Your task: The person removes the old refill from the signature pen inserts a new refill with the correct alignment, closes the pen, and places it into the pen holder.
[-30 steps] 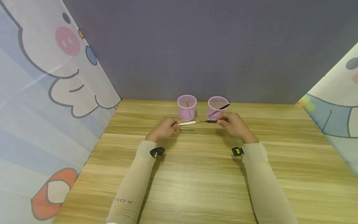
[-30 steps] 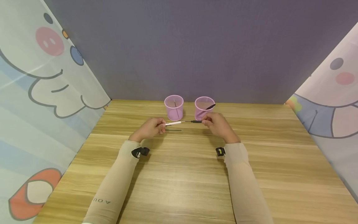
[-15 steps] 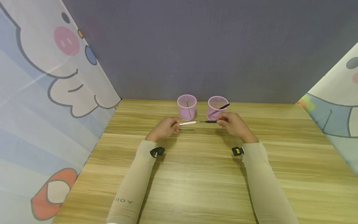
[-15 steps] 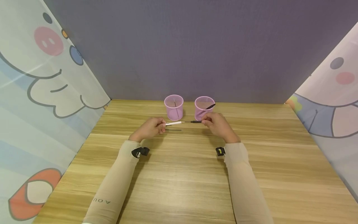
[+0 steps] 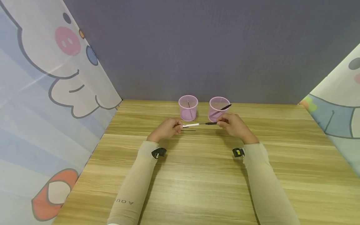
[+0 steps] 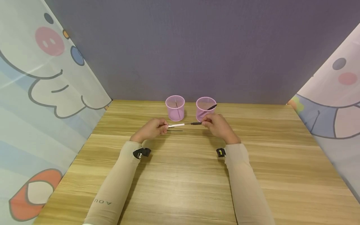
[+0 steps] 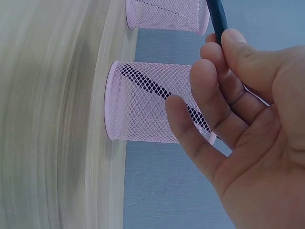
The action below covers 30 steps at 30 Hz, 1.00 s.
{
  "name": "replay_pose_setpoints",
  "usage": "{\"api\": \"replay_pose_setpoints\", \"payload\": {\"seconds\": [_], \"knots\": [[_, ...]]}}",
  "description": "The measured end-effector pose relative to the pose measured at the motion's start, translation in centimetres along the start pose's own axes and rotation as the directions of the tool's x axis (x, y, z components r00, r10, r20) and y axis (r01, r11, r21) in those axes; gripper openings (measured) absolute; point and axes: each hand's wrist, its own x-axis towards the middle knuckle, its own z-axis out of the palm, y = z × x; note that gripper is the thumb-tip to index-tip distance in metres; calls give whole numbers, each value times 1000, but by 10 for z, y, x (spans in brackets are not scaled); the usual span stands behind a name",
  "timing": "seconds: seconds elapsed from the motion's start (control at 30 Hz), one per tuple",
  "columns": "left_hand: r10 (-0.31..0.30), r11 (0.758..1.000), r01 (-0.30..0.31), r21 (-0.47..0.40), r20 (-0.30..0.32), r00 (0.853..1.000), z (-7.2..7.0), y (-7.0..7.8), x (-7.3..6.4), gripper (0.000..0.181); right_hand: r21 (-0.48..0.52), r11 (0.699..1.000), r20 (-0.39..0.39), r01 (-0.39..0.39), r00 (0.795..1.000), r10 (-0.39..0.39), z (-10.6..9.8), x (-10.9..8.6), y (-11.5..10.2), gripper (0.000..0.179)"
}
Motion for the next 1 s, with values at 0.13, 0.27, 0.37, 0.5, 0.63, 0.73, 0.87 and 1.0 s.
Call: {"api": "replay_pose_setpoints", "payload": {"seconds": [0.13,0.27,0.37,0.5,0.63,0.73,0.87,1.0], "knots": [[4,1000,-4,-1,11,1000,0,0,0,19,-4,1000,-2,10,1000,-10,1,0,0,8],[5,1000,-5,-4,14,1000,0,2,0,19,-5,1000,-2,17,1000,-17,1,0,1,8],[1,1000,-1,-7,14,1000,0,3,0,19,-6,1000,-1,19,1000,-19,1,0,0,8],[-3,1000,3,-19,14,1000,0,5,-1,17,-7,1000,-1,19,1000,-19,1,1,-1,8],[0,1000,1,-29,17,1000,0,6,-1,15,-7,1000,2,12,1000,-12,1,1,-2,8],[10,1000,-9,-30,19,1000,0,6,-1,15,-3,1000,6,5,1000,-5,2,2,-2,8],[20,999,-20,-30,17,1000,1,6,-1,15,-1,1000,6,1,1000,-1,3,2,-1,7],[22,1000,-21,-22,11,1000,2,5,0,15,-5,1000,3,5,1000,-5,4,3,0,6]]}}
